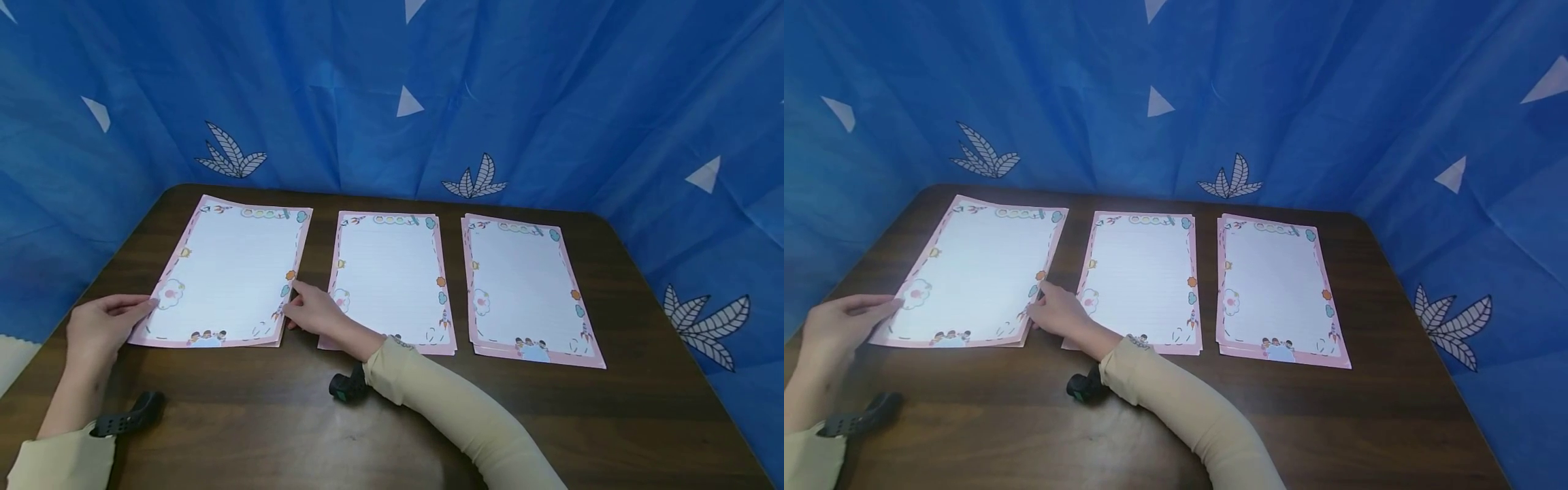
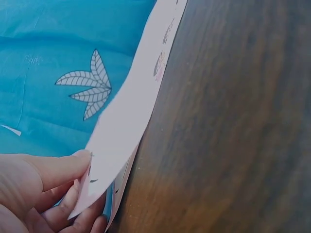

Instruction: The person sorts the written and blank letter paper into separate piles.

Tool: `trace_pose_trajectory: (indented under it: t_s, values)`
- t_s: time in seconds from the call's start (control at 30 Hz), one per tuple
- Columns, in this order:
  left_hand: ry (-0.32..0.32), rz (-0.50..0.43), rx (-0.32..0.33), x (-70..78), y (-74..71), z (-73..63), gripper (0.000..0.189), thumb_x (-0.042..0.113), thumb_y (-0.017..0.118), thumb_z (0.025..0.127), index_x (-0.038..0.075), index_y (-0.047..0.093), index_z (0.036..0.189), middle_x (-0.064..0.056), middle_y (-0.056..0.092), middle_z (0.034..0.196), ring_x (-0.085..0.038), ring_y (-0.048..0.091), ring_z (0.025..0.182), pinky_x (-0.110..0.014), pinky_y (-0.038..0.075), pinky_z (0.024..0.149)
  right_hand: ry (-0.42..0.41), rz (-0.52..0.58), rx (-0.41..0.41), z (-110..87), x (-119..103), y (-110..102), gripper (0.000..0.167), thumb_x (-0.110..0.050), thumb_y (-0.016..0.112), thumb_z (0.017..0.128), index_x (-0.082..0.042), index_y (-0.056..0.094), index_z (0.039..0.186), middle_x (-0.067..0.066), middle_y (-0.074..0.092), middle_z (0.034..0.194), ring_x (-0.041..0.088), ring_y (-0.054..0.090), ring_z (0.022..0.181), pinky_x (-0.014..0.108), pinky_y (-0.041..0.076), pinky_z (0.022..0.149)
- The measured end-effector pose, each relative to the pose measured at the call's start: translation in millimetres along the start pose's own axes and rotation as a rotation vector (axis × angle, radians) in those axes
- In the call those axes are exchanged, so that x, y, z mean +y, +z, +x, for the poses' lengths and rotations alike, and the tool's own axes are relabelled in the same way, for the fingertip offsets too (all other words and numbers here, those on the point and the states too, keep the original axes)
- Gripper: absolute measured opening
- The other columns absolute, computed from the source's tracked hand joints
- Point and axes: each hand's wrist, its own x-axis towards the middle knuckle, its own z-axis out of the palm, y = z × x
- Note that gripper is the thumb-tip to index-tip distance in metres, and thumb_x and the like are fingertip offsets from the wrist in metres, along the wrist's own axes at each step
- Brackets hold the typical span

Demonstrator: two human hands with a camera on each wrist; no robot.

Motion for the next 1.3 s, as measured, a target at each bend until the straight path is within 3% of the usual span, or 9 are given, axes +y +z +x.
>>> trace_pose_trajectory:
  t_s: [0.3, 0.43, 0.53, 0.6, 0.67, 0.77, 0.97, 1.1, 1.3]
  values:
    - [-0.001, 0.03, 0.006, -1.6, -1.2, 3.0, 0.057, 0.037, 0.054, 0.094, -0.006, 0.049, 0.131, -0.03, 0.047, 0.126, -0.026, 0.047, 0.087, -0.017, 0.044, 0.052, 0.051, 0.061, -0.015, -2.0, -3, -6, 0.055, -0.013, 0.054, 0.093, -0.006, 0.034, 0.144, 0.001, 0.058, 0.074, 0.014, 0.059, 0.058, 0.023, 0.046, 0.056]
    - [0.025, 0.074, 0.036, -2.0, -4.4, 0.7, 0.054, 0.035, 0.051, 0.095, -0.004, 0.048, 0.133, -0.03, 0.045, 0.13, -0.031, 0.045, 0.095, -0.019, 0.042, 0.053, 0.011, 0.069, -0.034, -10.4, 2, -12, 0.054, -0.015, 0.054, 0.094, -0.003, 0.035, 0.143, 0.0, 0.06, 0.079, 0.011, 0.061, 0.064, 0.023, 0.045, 0.057]
    - [0.071, 0.095, 0.055, 9.8, -3.3, -5.9, 0.052, 0.034, 0.048, 0.096, -0.002, 0.049, 0.133, -0.029, 0.046, 0.13, -0.033, 0.045, 0.098, -0.02, 0.041, 0.055, -0.045, 0.079, -0.029, -24.4, 8, -27, 0.051, -0.016, 0.053, 0.095, -0.001, 0.038, 0.141, 0.0, 0.063, 0.088, 0.01, 0.063, 0.076, 0.024, 0.046, 0.066]
    - [0.127, 0.097, 0.036, 23.5, 1.0, -12.2, 0.053, 0.035, 0.048, 0.096, -0.002, 0.049, 0.133, -0.03, 0.046, 0.13, -0.038, 0.045, 0.103, -0.027, 0.043, 0.064, -0.055, 0.115, -0.006, -36.3, 12, -41, 0.049, -0.017, 0.054, 0.095, -0.001, 0.041, 0.139, 0.004, 0.064, 0.094, 0.012, 0.063, 0.085, 0.028, 0.047, 0.075]
    - [0.192, 0.083, -0.014, 40.0, 8.7, -19.3, 0.054, 0.037, 0.047, 0.097, -0.003, 0.048, 0.134, -0.03, 0.046, 0.129, -0.043, 0.043, 0.111, -0.039, 0.045, 0.078, -0.05, 0.152, 0.026, -49.2, 16, -57, 0.047, -0.018, 0.054, 0.095, -0.001, 0.043, 0.138, 0.007, 0.064, 0.102, 0.015, 0.061, 0.093, 0.032, 0.044, 0.086]
    - [0.291, 0.046, -0.121, 63.1, 22.5, -29.3, 0.057, 0.038, 0.047, 0.097, -0.005, 0.046, 0.134, -0.031, 0.046, 0.129, -0.047, 0.04, 0.118, -0.058, 0.035, 0.091, -0.033, 0.212, 0.081, -67.0, 25, -79, 0.047, -0.017, 0.055, 0.095, -0.001, 0.044, 0.137, 0.01, 0.062, 0.11, 0.019, 0.058, 0.103, 0.036, 0.042, 0.092]
    - [0.445, 0.008, -0.275, 94.6, 60.2, -42.8, 0.05, 0.029, 0.051, 0.097, -0.007, 0.048, 0.132, -0.026, 0.052, 0.125, -0.041, 0.046, 0.118, -0.053, 0.036, 0.093, -0.041, 0.261, 0.193, -95.0, 54, -112, 0.044, -0.01, 0.051, 0.096, 0.002, 0.042, 0.138, 0.016, 0.058, 0.118, 0.024, 0.053, 0.112, 0.042, 0.039, 0.096]
    - [0.45, -0.071, -0.388, 107.5, 83.1, -50.4, 0.049, 0.024, 0.053, 0.097, -0.006, 0.045, 0.134, -0.024, 0.051, 0.129, -0.037, 0.046, 0.12, -0.048, 0.035, 0.096, -0.023, 0.257, 0.269, -108.3, 73, -127, 0.045, -0.009, 0.05, 0.096, 0.004, 0.04, 0.138, 0.019, 0.055, 0.123, 0.028, 0.05, 0.116, 0.044, 0.037, 0.097]
    - [0.473, -0.152, -0.486, 119.3, 113.6, -61.2, 0.048, 0.017, 0.053, 0.097, -0.008, 0.041, 0.136, -0.026, 0.048, 0.131, -0.038, 0.046, 0.119, -0.048, 0.037, 0.096, 0.018, 0.247, 0.348, -120.3, 94, -138, 0.049, -0.007, 0.048, 0.096, 0.003, 0.032, 0.141, 0.021, 0.042, 0.136, 0.033, 0.037, 0.127, 0.045, 0.031, 0.102]
